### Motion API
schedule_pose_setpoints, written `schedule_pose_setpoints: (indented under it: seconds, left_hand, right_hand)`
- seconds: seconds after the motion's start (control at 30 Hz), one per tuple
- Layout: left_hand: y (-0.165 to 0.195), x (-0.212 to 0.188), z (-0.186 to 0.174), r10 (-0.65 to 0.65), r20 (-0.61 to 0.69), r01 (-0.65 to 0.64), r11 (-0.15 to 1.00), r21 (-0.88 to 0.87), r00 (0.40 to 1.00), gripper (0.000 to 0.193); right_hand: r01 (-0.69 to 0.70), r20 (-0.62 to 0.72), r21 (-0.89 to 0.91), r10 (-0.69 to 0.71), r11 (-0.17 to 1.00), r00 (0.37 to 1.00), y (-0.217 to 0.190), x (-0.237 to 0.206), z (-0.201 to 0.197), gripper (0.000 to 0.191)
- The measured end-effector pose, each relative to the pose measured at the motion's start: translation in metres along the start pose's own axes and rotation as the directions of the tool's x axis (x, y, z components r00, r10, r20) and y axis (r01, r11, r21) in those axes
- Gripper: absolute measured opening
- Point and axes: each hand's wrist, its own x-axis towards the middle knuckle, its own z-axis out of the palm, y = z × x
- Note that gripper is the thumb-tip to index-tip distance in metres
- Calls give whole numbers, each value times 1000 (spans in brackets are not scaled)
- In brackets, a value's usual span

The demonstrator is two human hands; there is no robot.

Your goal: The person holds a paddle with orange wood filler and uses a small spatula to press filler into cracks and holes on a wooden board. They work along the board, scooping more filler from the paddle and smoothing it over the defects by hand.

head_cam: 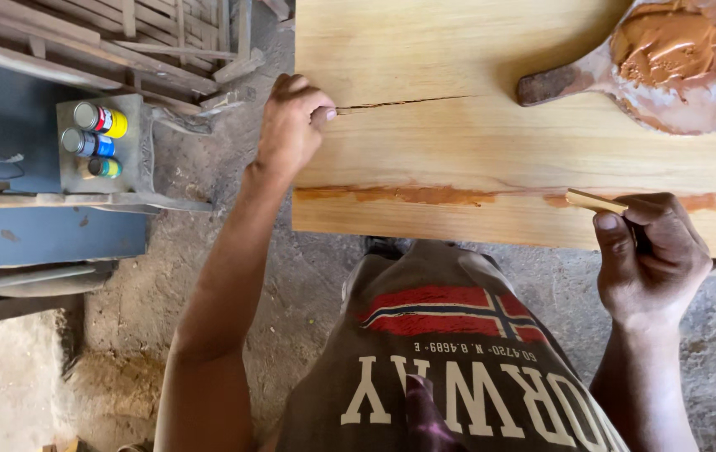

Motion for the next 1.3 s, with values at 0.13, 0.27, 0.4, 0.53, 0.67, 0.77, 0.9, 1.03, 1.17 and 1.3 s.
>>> schedule_pose_setpoints:
  seconds: [0.13,0.27,0.4,0.53,0.67,0.77,0.9,1.03,1.17,1.3]
  left_hand:
    - [-11,-3,6,19,27,-19,1000,-2,999,14]
    - [-10,-9,12,24,5,-24,1000,-8,1000,15]
    - [-13,-13,13,-7,-114,3,999,-40,993,12]
    - [-28,-28,10,-486,-243,331,812,-482,839,22]
    - [-38,-49,16,-760,235,633,283,-721,606,34]
    - [-38,-51,24,-754,392,760,212,-615,527,54]
    - [-32,-43,33,-713,393,705,199,-680,581,48]
    - [-28,-40,34,-748,370,715,193,-672,551,49]
    - [-27,-38,38,-759,360,657,116,-745,542,39]
    - [-26,-38,40,-734,332,548,65,-834,592,36]
  right_hand:
    - [-15,28,6,15,1000,1000,2,6,5,17]
    - [-21,56,5,21,1000,998,3,5,12,18]
    - [28,61,-45,-25,999,998,0,4,22,19]
    - [84,68,-46,-81,995,994,-3,5,31,16]
    - [9,33,4,-9,1000,999,-10,9,44,14]
    - [-9,28,-26,9,1000,1000,-18,10,60,11]
    - [30,45,-69,-27,997,999,-35,13,79,14]
    - [6,26,-47,-4,999,1000,-45,12,95,14]
    - [55,33,-52,-54,997,998,-41,12,109,19]
    - [106,73,-76,-100,991,992,-36,11,121,21]
